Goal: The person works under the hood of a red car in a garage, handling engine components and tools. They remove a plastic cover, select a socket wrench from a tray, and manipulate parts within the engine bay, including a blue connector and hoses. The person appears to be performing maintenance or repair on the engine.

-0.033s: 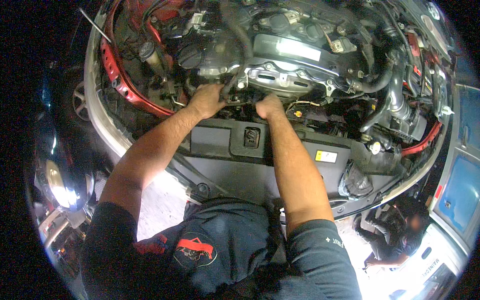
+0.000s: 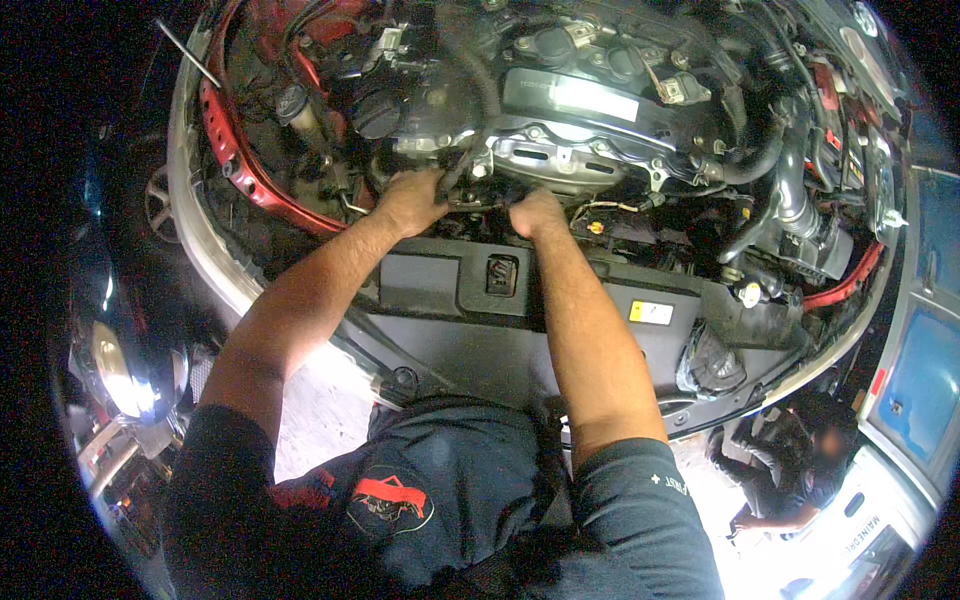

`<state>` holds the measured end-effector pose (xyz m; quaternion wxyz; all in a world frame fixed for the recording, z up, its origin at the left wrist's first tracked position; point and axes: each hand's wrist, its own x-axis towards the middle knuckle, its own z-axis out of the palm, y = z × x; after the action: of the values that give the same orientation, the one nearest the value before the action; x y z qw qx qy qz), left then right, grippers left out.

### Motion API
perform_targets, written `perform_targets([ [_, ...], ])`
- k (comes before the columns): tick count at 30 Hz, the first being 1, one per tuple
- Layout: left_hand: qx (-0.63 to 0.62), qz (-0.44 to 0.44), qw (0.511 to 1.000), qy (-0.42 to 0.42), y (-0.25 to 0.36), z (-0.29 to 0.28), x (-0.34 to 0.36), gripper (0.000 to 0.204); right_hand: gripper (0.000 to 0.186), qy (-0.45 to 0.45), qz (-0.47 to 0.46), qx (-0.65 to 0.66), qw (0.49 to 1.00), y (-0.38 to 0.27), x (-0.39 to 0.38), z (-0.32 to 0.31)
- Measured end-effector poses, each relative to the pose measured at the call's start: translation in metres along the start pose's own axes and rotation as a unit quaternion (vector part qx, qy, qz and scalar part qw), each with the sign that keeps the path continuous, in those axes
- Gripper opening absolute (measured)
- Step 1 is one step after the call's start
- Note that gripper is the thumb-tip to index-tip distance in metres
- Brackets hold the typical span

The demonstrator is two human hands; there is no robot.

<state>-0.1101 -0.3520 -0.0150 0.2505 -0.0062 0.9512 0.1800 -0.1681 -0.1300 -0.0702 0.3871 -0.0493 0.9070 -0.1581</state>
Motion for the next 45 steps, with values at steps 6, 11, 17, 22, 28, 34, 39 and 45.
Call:
perform_targets([
  [6, 0.076, -0.055, 0.988, -0.119, 0.002, 0.001, 0.009, 0.057, 0.039, 0.063, -0.067, 0.11, 0.99, -0.01, -0.006, 0.004],
  [11, 0.043, -0.025, 0.993, -0.108, -0.011, -0.009, 0.015, 0.063, 0.031, 0.086, -0.113, 0.071, 0.987, -0.013, 0.005, 0.01],
  [17, 0.013, -0.048, 0.998, -0.044, -0.011, -0.007, 0.012, 0.059, 0.031, -0.073, -0.118, 0.089, 0.986, -0.012, 0.003, 0.01],
  [22, -0.007, -0.092, 0.995, -0.037, -0.002, -0.015, 0.009, 0.049, 0.042, -0.108, -0.175, 0.052, 0.977, -0.013, -0.001, 0.006],
  [28, -0.029, -0.122, 0.992, -0.008, 0.0, -0.019, 0.009, 0.038, 0.038, -0.116, -0.149, 0.099, 0.977, -0.02, -0.013, -0.007],
  [34, -0.006, -0.12, 0.993, -0.006, 0.002, -0.015, 0.009, 0.038, 0.033, -0.031, -0.14, 0.085, 0.986, -0.021, -0.005, 0.0],
  [39, -0.008, -0.107, 0.993, 0.04, 0.001, -0.01, 0.008, 0.048, 0.034, 0.05, -0.134, 0.027, 0.989, -0.017, 0.009, 0.01],
  [45, -0.017, -0.136, 0.99, 0.014, 0.005, -0.016, 0.009, 0.042, 0.041, 0.059, 0.021, 0.078, 0.995, -0.035, 0.002, 0.005],
])
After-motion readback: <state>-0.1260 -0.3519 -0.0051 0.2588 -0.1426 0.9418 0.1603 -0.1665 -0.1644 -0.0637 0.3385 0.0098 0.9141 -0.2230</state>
